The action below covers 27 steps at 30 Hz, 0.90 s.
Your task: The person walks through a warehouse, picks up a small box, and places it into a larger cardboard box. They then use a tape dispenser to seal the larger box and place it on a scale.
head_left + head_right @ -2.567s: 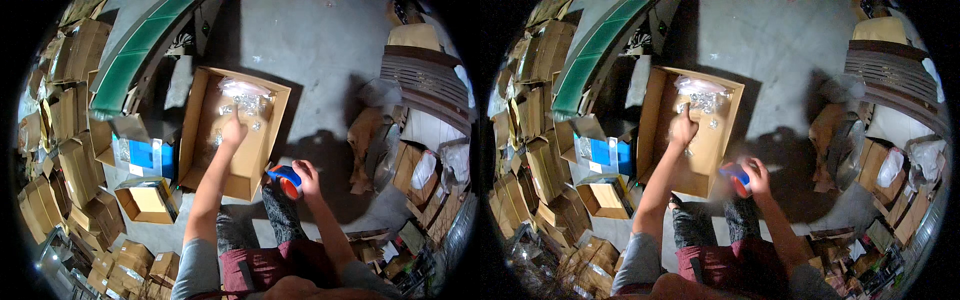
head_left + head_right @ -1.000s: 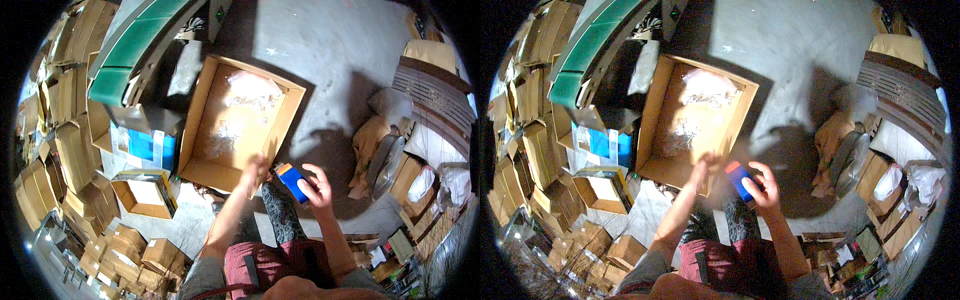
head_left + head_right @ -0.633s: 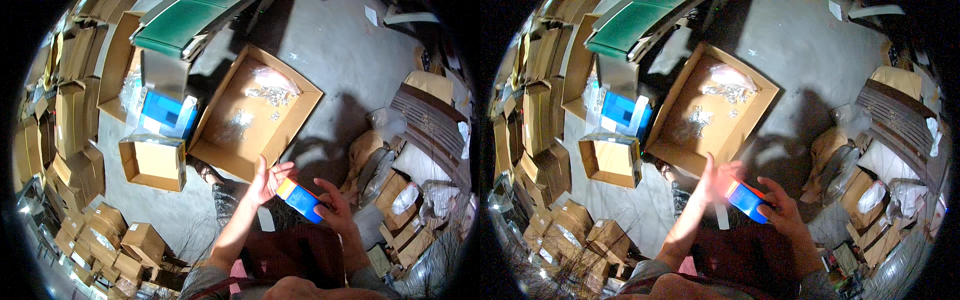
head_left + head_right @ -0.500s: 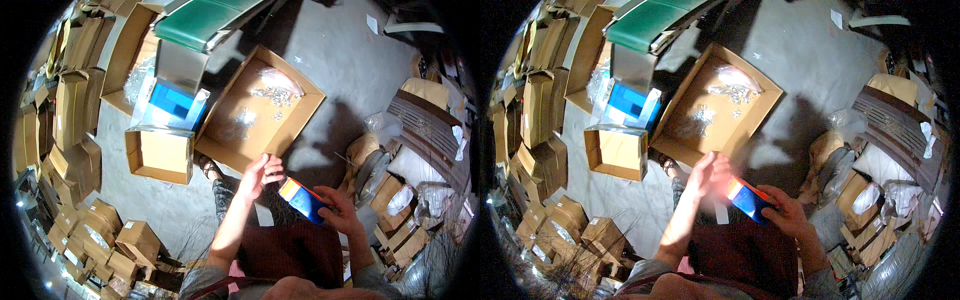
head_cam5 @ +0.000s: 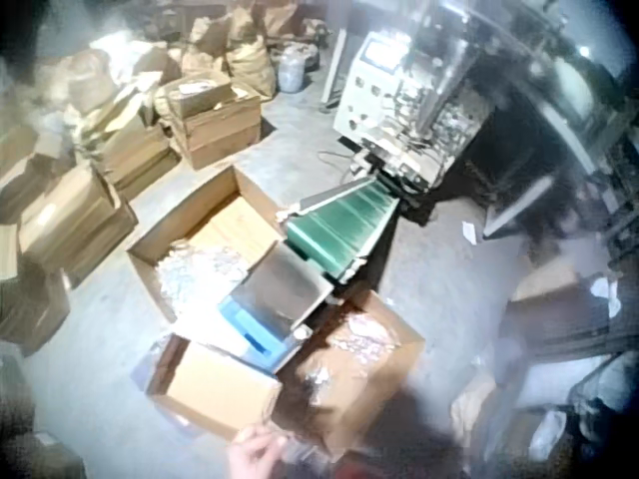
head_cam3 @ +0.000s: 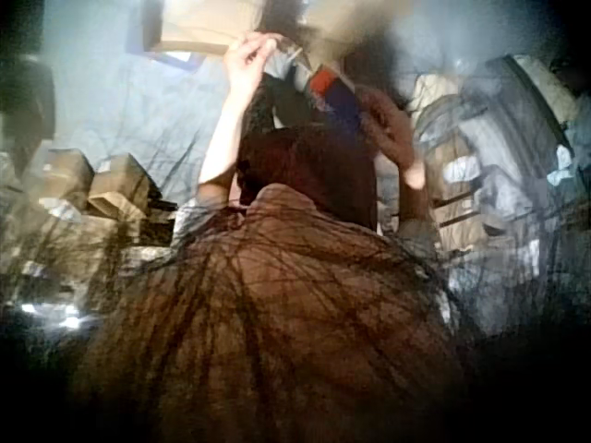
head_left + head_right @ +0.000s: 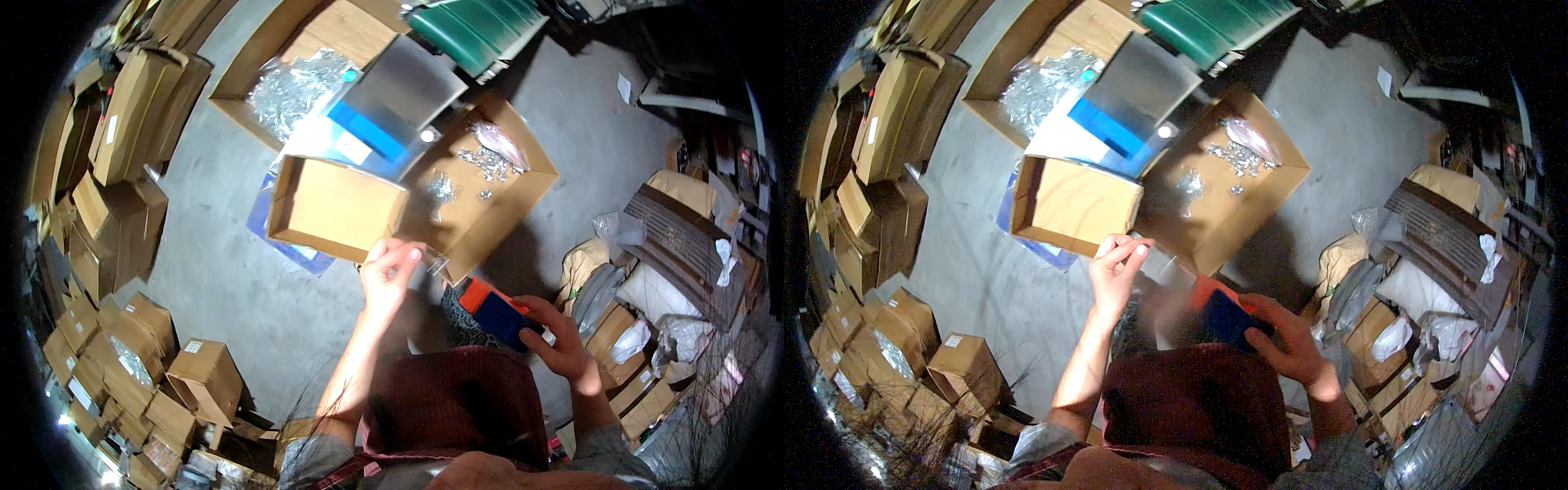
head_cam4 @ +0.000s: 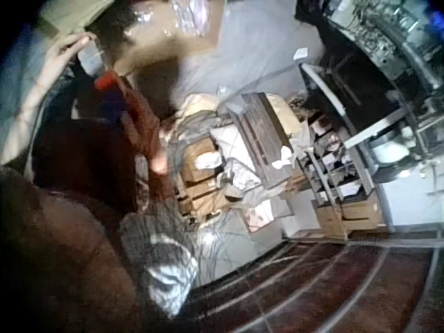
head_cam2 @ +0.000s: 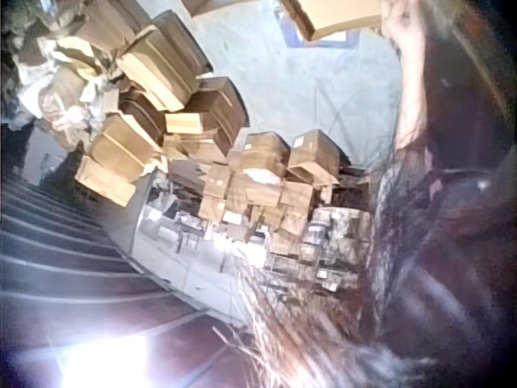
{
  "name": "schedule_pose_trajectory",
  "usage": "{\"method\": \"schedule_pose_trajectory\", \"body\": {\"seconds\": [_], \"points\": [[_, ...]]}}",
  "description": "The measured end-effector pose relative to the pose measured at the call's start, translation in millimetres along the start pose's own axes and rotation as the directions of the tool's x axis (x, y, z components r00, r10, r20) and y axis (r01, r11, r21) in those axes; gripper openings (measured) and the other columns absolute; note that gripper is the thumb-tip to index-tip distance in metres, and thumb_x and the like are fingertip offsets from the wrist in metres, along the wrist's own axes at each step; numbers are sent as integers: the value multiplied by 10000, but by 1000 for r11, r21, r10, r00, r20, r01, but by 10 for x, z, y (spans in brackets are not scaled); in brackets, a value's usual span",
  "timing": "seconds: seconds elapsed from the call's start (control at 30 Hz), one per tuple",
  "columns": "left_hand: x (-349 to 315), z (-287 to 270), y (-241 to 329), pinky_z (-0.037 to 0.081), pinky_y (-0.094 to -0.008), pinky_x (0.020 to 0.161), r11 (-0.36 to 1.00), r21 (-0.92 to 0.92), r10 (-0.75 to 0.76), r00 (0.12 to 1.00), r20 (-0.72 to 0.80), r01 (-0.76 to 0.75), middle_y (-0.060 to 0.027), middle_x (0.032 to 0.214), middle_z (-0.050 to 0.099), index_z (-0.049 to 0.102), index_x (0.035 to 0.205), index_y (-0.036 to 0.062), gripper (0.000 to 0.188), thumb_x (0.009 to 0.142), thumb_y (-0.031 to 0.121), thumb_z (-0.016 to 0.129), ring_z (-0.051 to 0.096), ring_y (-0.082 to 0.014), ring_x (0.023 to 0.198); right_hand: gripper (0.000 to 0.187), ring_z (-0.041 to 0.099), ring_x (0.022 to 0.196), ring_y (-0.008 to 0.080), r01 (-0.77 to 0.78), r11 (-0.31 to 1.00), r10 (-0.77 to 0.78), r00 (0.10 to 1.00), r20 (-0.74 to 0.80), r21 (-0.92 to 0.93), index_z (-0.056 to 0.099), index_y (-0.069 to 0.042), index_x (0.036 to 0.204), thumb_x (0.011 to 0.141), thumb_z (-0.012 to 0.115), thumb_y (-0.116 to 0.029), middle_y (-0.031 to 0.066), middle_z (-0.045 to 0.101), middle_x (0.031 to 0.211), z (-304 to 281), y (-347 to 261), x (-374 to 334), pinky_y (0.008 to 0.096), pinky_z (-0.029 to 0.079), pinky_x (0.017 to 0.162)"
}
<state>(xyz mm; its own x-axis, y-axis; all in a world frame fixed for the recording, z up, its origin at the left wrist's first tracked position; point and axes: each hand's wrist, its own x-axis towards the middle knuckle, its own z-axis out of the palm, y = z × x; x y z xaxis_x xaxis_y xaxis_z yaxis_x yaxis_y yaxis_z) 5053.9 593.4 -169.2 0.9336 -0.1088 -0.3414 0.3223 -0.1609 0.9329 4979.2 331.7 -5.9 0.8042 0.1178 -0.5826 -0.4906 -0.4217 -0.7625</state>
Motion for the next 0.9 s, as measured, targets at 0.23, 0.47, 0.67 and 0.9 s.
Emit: {"method": "schedule_pose_trajectory", "body": {"seconds": [0.23,0.47,0.67,0.9], "points": [[228,-395,-285,462,-252,709,994,104,-19,980,-196,40,-32,818,608,769,1044,53,171,901,123,706,575,-127,805,471,683,997,286,-115,972,97,991,-94,-204,574,-35,1239,845,756,-219,189,684,1075,538,-429,607,376,519,868],[738,-335,-830,500,-279,692,878,-261,-424,905,-37,401,-56,826,705,774,985,34,195,896,198,715,620,-132,753,370,613,746,114,-127,956,72,975,-209,-266,620,-67,1138,808,784,-92,37,681,813,669,-423,1167,281,497,714],[944,-128,-1167,542,-385,767,907,-102,-417,907,-65,410,-153,934,741,770,1022,90,261,873,296,709,719,-270,816,341,497,693,32,-139,988,119,964,-240,-68,611,-39,1136,833,759,-85,-49,565,767,669,-415,1490,195,387,626],[1081,-134,-1045,543,-396,776,937,148,-305,948,-90,316,-125,903,738,782,969,144,204,852,277,681,710,-303,836,435,524,664,54,-128,990,111,959,-260,-53,566,-32,1186,811,776,-103,-20,586,745,643,-604,1732,212,395,589]]}}
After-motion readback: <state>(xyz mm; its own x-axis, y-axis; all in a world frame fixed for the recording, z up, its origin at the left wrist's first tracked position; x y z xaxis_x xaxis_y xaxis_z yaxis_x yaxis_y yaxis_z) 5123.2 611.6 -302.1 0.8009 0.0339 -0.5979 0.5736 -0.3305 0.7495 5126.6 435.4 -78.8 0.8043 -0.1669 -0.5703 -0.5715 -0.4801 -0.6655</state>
